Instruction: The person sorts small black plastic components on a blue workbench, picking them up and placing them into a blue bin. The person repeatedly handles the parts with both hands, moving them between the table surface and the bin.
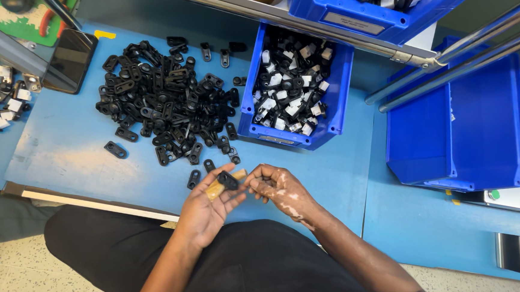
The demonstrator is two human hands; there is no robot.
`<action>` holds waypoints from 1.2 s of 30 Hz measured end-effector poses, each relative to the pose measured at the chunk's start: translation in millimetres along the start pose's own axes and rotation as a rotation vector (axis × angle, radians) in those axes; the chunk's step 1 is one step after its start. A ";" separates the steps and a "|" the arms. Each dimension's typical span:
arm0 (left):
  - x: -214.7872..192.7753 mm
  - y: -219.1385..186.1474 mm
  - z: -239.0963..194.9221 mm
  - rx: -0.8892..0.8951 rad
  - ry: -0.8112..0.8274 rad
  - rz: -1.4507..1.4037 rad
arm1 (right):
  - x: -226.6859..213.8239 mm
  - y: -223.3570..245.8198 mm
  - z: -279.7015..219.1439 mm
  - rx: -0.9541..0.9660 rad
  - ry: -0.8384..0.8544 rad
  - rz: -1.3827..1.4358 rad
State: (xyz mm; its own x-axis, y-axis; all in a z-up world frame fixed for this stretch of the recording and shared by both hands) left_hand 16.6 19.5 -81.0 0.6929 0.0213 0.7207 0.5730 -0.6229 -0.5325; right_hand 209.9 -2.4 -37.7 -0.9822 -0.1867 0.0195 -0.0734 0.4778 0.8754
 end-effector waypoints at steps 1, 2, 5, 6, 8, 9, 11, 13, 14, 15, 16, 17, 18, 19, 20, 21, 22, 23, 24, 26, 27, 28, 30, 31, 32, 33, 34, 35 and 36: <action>-3.0 0.2 3.2 0.014 -0.021 -0.031 | -3.6 -6.4 2.6 0.020 -0.018 -0.004; -6.0 -1.1 7.1 0.028 -0.077 -0.060 | -7.4 -13.1 7.1 0.037 -0.034 -0.010; -8.5 -8.6 14.5 0.065 -0.235 -0.143 | -17.8 -37.5 22.6 0.080 -0.075 -0.056; -6.9 -11.8 14.7 0.071 -0.280 -0.168 | -21.6 -47.2 28.5 0.117 -0.100 -0.090; 1.6 -21.4 10.9 0.108 -0.261 -0.181 | -29.1 -66.2 36.5 0.193 -0.147 -0.156; 8.2 -27.5 7.0 0.139 -0.197 -0.170 | -32.6 -73.9 36.6 0.188 -0.170 -0.131; 21.9 -41.4 -1.2 0.188 -0.067 -0.165 | -38.6 -84.5 38.5 0.180 -0.212 -0.084; 34.7 -54.7 -7.3 0.225 0.064 -0.179 | -37.4 -87.5 43.5 0.137 -0.117 0.133; 37.0 -58.3 -8.4 0.263 0.015 0.006 | -34.3 -88.9 43.3 0.121 -0.076 0.245; 38.1 -60.5 -9.2 0.298 -0.033 0.192 | -28.5 -89.1 43.8 0.109 0.012 0.409; 38.9 -60.5 -8.6 0.326 -0.073 0.377 | -23.0 -87.6 44.9 0.094 0.092 0.574; 41.5 -58.8 -7.4 0.369 0.001 0.503 | -16.8 -84.6 47.8 0.077 0.172 0.739; 41.8 -55.4 -7.5 0.407 0.080 0.627 | -9.6 -82.3 49.9 0.085 0.240 0.843; 39.8 -51.7 -7.9 0.446 0.162 0.750 | -1.4 -79.2 53.2 0.090 0.308 0.947; 32.6 -49.0 -9.2 0.463 0.144 0.758 | 7.5 -75.6 56.8 0.095 0.383 1.052; 23.5 -46.6 -11.5 0.480 0.127 0.767 | 14.4 -73.1 60.0 0.128 0.411 1.095; 12.7 -46.0 -13.4 0.503 0.103 0.775 | 20.5 -70.0 63.7 0.163 0.445 1.133; -0.1 -48.1 -15.2 0.532 0.050 0.813 | 24.8 -67.2 66.2 0.197 0.480 1.172; -13.8 -52.1 -16.1 0.568 -0.008 0.850 | 25.2 -62.9 69.1 0.162 0.518 1.179; -42.8 -62.3 -16.3 0.621 -0.182 0.930 | 23.5 -57.2 73.7 0.096 0.598 1.190; -57.7 -67.7 -16.7 0.637 -0.299 0.973 | 22.5 -58.9 74.9 0.098 0.563 1.211; -71.3 -72.2 -16.5 0.653 -0.417 1.012 | 20.9 -61.1 76.7 0.099 0.530 1.230; -91.9 -74.9 -15.4 0.677 -0.562 1.088 | 19.9 -67.3 82.2 0.110 0.474 1.231; -99.8 -73.7 -13.9 0.688 -0.633 1.125 | 20.6 -70.1 85.9 0.121 0.453 1.213; -103.1 -70.6 -12.6 0.770 -0.641 1.203 | 21.7 -72.7 88.8 0.130 0.429 1.194; -105.4 -66.8 -10.6 0.852 -0.647 1.281 | 23.0 -73.8 91.3 0.144 0.420 1.174; -107.0 -62.6 -8.8 0.933 -0.650 1.361 | 24.4 -74.1 92.6 0.158 0.409 1.155; -109.3 -57.2 -7.0 0.943 -0.683 1.417 | 24.5 -72.4 91.9 0.172 0.398 1.136; -110.8 -54.0 -4.0 0.954 -0.716 1.474 | 24.1 -67.6 90.7 0.167 0.394 1.137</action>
State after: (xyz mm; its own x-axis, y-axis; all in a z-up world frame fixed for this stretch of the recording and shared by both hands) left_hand -92.9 47.6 -130.3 0.6706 0.3809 -0.6366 -0.7205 0.1303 -0.6811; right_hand 175.5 38.7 -140.2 -0.3829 0.1768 0.9067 0.7463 0.6377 0.1909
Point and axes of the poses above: each hand's wrist, its own z-axis towards the middle knuckle, its own x-axis out of the palm, y = z × x, the point moved 3 cm from there along z, towards the middle knuckle, and after that the axes turned 5 degrees about x, right-handed, at the moved point
